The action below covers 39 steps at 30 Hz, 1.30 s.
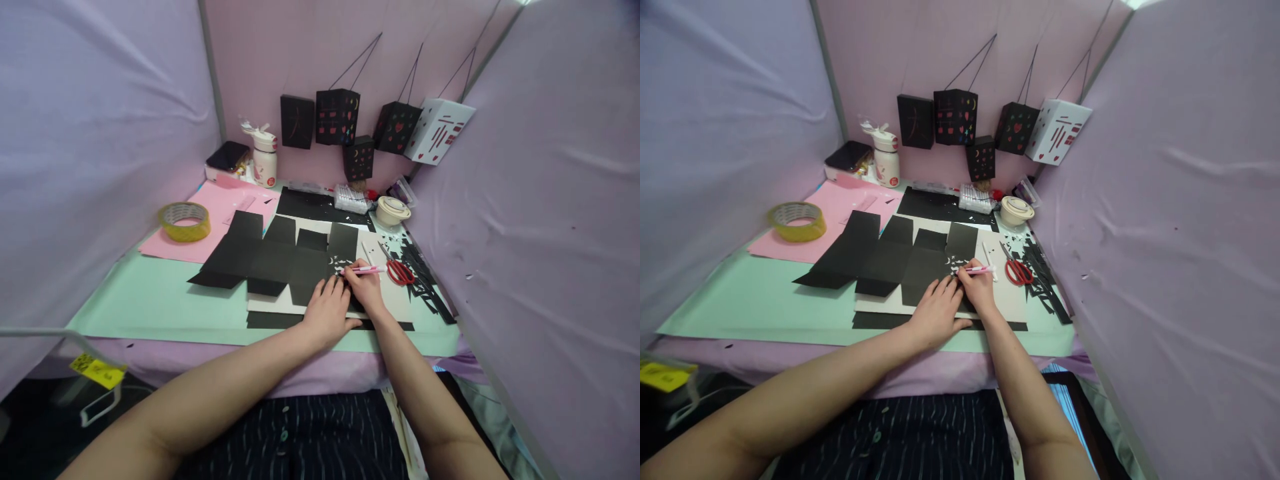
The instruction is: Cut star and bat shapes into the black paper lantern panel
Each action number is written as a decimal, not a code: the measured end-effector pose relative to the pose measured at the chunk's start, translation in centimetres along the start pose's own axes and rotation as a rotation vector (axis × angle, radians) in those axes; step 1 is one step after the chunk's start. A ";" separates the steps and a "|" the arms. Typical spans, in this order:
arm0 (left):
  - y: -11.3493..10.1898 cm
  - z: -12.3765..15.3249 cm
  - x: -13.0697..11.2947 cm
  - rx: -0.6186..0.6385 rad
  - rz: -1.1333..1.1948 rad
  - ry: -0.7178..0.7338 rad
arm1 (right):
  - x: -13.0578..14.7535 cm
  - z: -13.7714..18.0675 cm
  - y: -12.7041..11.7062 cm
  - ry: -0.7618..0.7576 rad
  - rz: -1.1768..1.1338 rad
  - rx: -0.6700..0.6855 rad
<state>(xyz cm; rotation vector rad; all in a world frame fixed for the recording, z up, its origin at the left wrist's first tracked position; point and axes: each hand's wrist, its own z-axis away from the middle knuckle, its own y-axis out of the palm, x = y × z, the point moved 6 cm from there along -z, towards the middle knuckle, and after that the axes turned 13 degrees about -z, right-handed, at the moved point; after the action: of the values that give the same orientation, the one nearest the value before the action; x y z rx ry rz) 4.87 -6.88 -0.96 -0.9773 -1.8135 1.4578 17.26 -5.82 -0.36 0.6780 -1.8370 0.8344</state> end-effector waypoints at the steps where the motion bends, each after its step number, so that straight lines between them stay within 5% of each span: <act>1: 0.0 0.0 0.0 -0.002 0.000 -0.002 | 0.0 0.0 0.0 -0.001 0.002 -0.003; 39: 0.1 -0.1 0.0 0.002 0.011 0.008 | 0.6 0.3 0.3 -0.081 0.011 0.052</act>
<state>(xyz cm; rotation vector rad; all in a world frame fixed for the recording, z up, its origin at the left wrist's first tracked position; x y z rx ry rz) 4.95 -6.87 -1.00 -0.9921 -1.8037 1.4596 16.62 -5.94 0.03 0.7452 -1.8983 0.8756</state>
